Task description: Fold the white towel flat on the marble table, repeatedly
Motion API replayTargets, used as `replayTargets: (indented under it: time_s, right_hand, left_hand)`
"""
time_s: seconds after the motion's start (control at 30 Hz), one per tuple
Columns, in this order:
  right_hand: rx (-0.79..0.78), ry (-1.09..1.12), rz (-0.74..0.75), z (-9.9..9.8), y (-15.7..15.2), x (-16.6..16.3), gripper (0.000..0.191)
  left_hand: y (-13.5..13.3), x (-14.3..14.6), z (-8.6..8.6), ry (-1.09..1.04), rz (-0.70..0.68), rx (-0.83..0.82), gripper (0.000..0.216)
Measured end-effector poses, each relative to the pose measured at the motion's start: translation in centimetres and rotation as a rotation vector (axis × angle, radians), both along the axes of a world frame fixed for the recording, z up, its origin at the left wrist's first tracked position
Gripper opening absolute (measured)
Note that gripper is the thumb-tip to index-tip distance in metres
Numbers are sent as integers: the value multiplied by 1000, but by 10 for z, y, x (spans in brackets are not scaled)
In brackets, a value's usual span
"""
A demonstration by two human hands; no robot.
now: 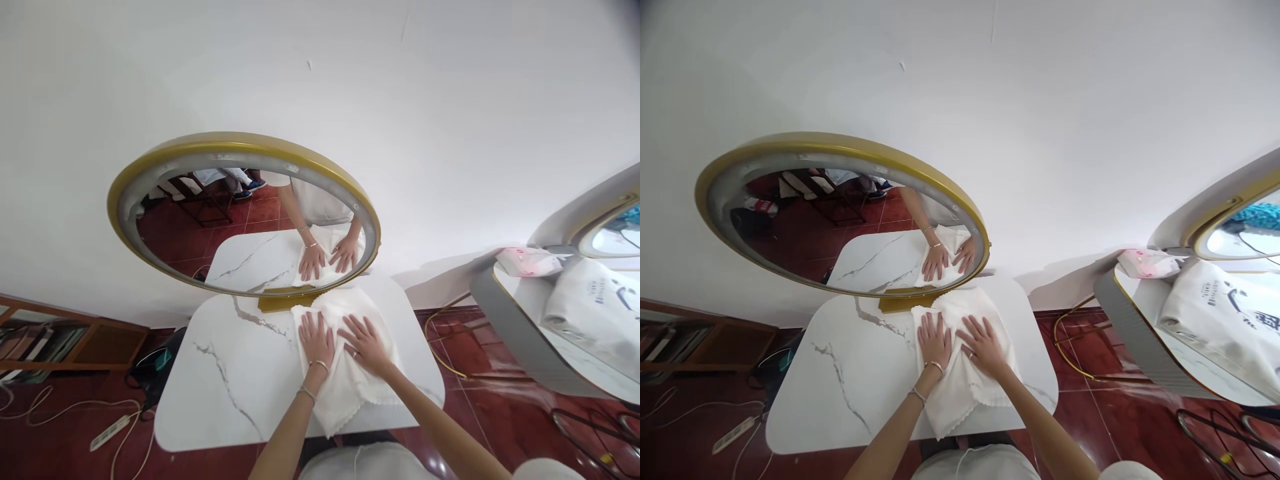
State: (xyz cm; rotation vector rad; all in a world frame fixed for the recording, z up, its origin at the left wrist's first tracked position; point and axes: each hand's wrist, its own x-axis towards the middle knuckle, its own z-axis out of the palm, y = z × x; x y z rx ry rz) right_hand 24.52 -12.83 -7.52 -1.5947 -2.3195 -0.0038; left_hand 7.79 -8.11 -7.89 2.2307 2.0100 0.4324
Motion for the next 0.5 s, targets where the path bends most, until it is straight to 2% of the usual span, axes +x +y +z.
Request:
replayTargets:
  time_s: [0.13,0.27,0.37,0.5]
  right_hand:
    - [23,-42,-80,-3,-58,15,51]
    - [21,-39,-165,-7,-106,36,54]
    - [-1,19,-217,-6,-118,54,50]
    - [-87,160,-280,1,-103,70,30]
  left_hand:
    - [-30,11,6,2,-223,-16,52]
    - [-47,35,22,-42,-374,-125,57]
    - [-30,55,41,-4,-354,-279,60]
    - [13,67,65,141,-364,-448,40]
